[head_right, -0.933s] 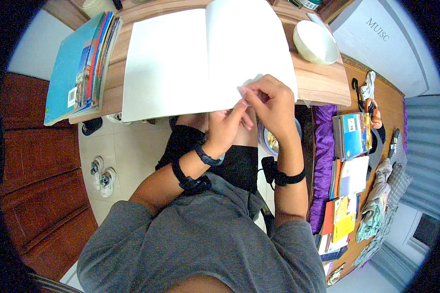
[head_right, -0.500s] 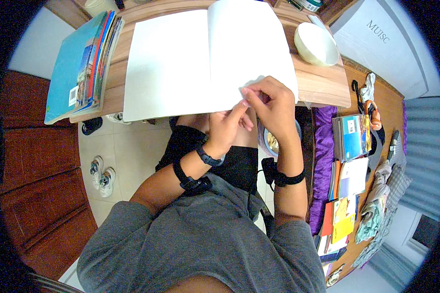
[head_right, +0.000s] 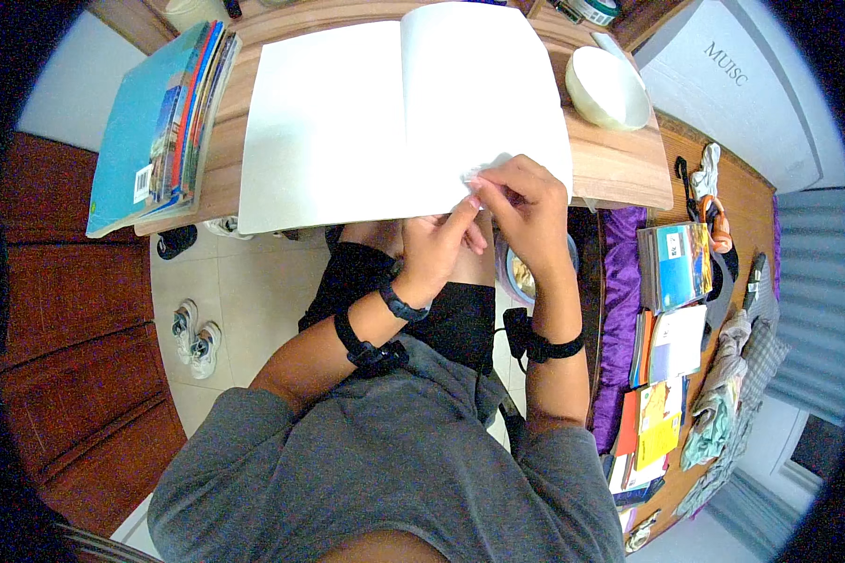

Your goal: The person picks up a roll of tape, cuts off a small piece using scissors, and applies it to the torn spine and pages of a notebook.

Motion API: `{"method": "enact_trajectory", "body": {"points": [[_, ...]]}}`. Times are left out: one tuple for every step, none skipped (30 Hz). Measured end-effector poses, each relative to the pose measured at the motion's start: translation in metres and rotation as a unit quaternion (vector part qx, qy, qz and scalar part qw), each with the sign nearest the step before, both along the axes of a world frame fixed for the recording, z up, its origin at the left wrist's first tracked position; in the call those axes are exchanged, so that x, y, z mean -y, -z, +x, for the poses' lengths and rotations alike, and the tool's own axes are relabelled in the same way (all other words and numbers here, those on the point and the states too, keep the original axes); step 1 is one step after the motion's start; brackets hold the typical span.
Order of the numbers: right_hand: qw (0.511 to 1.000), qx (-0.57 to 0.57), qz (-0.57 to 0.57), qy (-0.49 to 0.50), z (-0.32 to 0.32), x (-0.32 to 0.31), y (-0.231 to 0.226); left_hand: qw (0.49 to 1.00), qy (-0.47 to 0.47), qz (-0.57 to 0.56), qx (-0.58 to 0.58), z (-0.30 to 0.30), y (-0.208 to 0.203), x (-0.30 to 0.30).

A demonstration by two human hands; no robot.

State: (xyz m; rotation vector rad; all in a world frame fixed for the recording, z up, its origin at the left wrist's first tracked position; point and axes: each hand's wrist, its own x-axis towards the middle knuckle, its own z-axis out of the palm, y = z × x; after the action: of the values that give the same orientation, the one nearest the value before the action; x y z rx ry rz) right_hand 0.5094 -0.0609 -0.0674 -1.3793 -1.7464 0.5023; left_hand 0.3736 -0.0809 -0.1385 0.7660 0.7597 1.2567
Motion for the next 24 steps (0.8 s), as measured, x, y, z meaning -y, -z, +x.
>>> {"method": "enact_trajectory", "body": {"points": [[1.000,-0.006,0.011,-0.005,0.0014,0.0001,0.0017,1.000,-0.004,0.004,0.001,0.0002,-0.0016,0.0000],[1.000,-0.012,0.023,-0.011,0.0028,0.0001,0.0036,1.000,-0.008,0.007,-0.004,0.0007,-0.0018,0.0007],[0.999,-0.019,0.034,-0.017,0.0033,-0.0001,0.0046,1.000,-0.012,0.010,-0.009,0.0008,-0.0018,0.0018],[0.999,-0.018,0.028,-0.016,0.0032,0.0002,0.0039,1.000,-0.016,0.013,-0.015,0.0011,-0.0016,0.0026],[1.000,-0.018,0.021,-0.015,0.0027,0.0008,0.0024,0.999,-0.022,0.016,-0.016,0.0017,-0.0008,0.0031],[1.000,-0.018,0.014,-0.014,0.0026,0.0012,0.0010,0.999,-0.028,0.019,-0.018,0.0028,0.0000,0.0037],[1.000,-0.020,0.017,-0.015,0.0018,0.0011,-0.0005,0.999,-0.033,0.021,-0.019,0.0036,0.0004,0.0041],[0.999,-0.022,0.020,-0.016,0.0007,0.0008,-0.0018,0.999,-0.032,0.023,-0.013,0.0038,0.0004,0.0042],[0.999,-0.024,0.024,-0.017,-0.0002,0.0004,-0.0026,0.999,-0.030,0.024,-0.007,0.0030,-0.0003,0.0041],[0.999,-0.023,0.025,-0.014,0.0003,0.0000,-0.0020,0.999,-0.029,0.026,-0.001,0.0024,-0.0007,0.0040],[0.999,-0.022,0.025,-0.011,0.0012,-0.0004,-0.0007,0.999,-0.026,0.023,0.003,0.0021,-0.0007,0.0039],[0.999,-0.021,0.027,-0.008,0.0016,-0.0009,0.0000,0.999,-0.024,0.020,0.008,0.0019,-0.0004,0.0037],[0.999,-0.017,0.028,-0.007,0.0012,-0.0011,-0.0006,1.000,-0.021,0.018,0.012,0.0018,-0.0003,0.0035],[1.000,-0.012,0.029,-0.005,0.0005,-0.0014,-0.0016,1.000,-0.022,0.016,0.012,0.0021,-0.0006,0.0036],[1.000,-0.007,0.030,-0.004,-0.0002,-0.0016,-0.0021,1.000,-0.023,0.015,0.012,0.0027,-0.0010,0.0038],[1.000,-0.005,0.030,-0.001,-0.0008,-0.0018,-0.0020,1.000,-0.023,0.014,0.012,0.0030,-0.0012,0.0040],[1.000,-0.003,0.031,0.002,-0.0014,-0.0020,-0.0019,1.000,-0.018,0.014,0.012,0.0026,-0.0010,0.0041],[1.000,-0.001,0.031,0.005,-0.0016,-0.0021,-0.0017,1.000,-0.013,0.014,0.013,0.0016,-0.0004,0.0044],[0.999,0.004,0.032,0.005,-0.0011,-0.0023,-0.0013,1.000,-0.007,0.014,0.014,0.0010,-0.0005,0.0045],[0.999,0.009,0.033,0.005,-0.0004,-0.0028,-0.0008,1.000,-0.010,0.016,0.008,0.0012,-0.0015,0.0045],[0.999,0.015,0.033,0.006,0.0000,-0.0029,-0.0003,1.000,-0.013,0.017,0.003,0.0011,-0.0040,0.0043],[0.999,0.011,0.036,0.006,0.0001,-0.0030,-0.0001,1.000,-0.015,0.018,-0.003,0.0011,-0.0055,0.0043],[0.999,0.007,0.039,0.005,-0.0001,-0.0032,0.0001,1.000,-0.013,0.018,-0.004,0.0010,-0.0055,0.0047],[0.999,0.003,0.043,0.004,-0.0004,-0.0034,0.0004,1.000,-0.011,0.019,-0.006,0.0006,-0.0054,0.0049]]}}
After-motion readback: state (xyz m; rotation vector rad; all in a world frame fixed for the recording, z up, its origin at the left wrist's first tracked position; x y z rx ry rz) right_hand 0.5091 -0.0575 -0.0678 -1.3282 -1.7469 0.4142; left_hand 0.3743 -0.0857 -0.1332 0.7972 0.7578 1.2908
